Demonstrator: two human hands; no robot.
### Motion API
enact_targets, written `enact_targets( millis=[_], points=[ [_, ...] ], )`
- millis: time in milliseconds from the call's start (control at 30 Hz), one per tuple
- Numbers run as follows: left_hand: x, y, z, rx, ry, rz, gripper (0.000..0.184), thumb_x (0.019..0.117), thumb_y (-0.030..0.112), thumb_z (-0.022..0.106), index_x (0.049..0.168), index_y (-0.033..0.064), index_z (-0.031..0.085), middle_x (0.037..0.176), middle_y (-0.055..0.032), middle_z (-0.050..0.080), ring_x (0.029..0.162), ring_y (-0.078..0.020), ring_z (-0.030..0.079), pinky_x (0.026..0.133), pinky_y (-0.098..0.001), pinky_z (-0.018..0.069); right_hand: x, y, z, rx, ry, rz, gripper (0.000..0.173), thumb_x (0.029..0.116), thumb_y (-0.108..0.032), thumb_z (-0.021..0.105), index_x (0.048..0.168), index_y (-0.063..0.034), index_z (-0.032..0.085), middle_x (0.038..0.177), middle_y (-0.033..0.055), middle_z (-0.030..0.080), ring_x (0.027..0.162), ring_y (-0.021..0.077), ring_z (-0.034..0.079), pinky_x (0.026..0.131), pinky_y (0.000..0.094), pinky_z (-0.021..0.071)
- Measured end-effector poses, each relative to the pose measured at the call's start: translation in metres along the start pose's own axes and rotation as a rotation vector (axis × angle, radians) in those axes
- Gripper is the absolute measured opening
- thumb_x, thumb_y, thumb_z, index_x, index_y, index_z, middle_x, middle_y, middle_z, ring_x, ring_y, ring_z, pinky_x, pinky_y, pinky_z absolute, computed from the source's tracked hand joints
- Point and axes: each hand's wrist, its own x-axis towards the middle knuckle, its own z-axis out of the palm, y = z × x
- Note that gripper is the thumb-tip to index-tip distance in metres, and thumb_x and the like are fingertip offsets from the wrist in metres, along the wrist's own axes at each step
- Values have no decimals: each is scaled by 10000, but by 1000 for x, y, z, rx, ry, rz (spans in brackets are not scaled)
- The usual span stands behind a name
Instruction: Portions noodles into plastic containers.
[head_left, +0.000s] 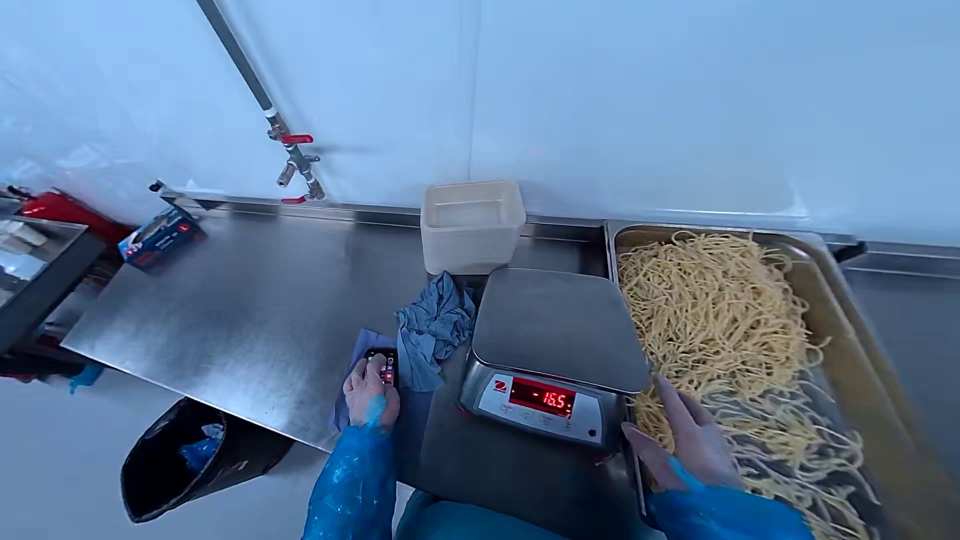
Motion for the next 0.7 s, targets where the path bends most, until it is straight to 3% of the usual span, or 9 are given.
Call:
enact_targets(
  millis=[100,233,367,500,567,700],
  points=[
    [5,6,-5,3,32,7,423,841,100,669,1254,193,688,1285,-70,684,1301,-305,565,1134,-533,381,1,-3,-1,31,17,14,919,754,-160,794,1581,-125,395,1536,345,385,1376,582,404,1044,727,399],
    [6,12,-27,-168,96,-68,446,850,35,653,1269,186,681,1294,-97,663,1274,-350,557,1067,-569,431,-2,1,5,11,-10,13,861,764,-181,795,1551,-108,454,1538,342,386,1380,583,397,1056,733,384],
    [9,-7,-32,-360,172,-119,404,905,-16,536,1245,140,689,1323,-93,658,1280,-353,553,1061,-593,433,-6,4,15,58,40,-31,530,787,-132,752,1303,-41,674,1503,335,436,1365,545,446,1051,704,414],
    [9,-38,-16,-499,335,-33,312,918,26,506,1157,72,700,1210,-99,705,1194,-284,625,1031,-536,490,-6,10,18,80,90,-33,234,871,-145,665,1079,-78,749,1355,250,595,1235,449,580,886,624,529],
    [3,-47,-13,-524,339,-10,269,927,28,501,1097,52,707,1132,-97,724,1126,-271,653,995,-512,515,-7,11,16,76,71,-1,168,896,-141,631,1009,-82,741,1277,199,651,1176,402,626,866,595,555],
    [-13,-65,-7,-480,198,68,199,910,22,538,993,79,710,918,-19,751,940,-216,698,888,-476,561,-8,10,3,81,0,95,157,957,-103,623,1049,-46,737,1135,222,701,1057,399,671,875,624,535]
  ],
)
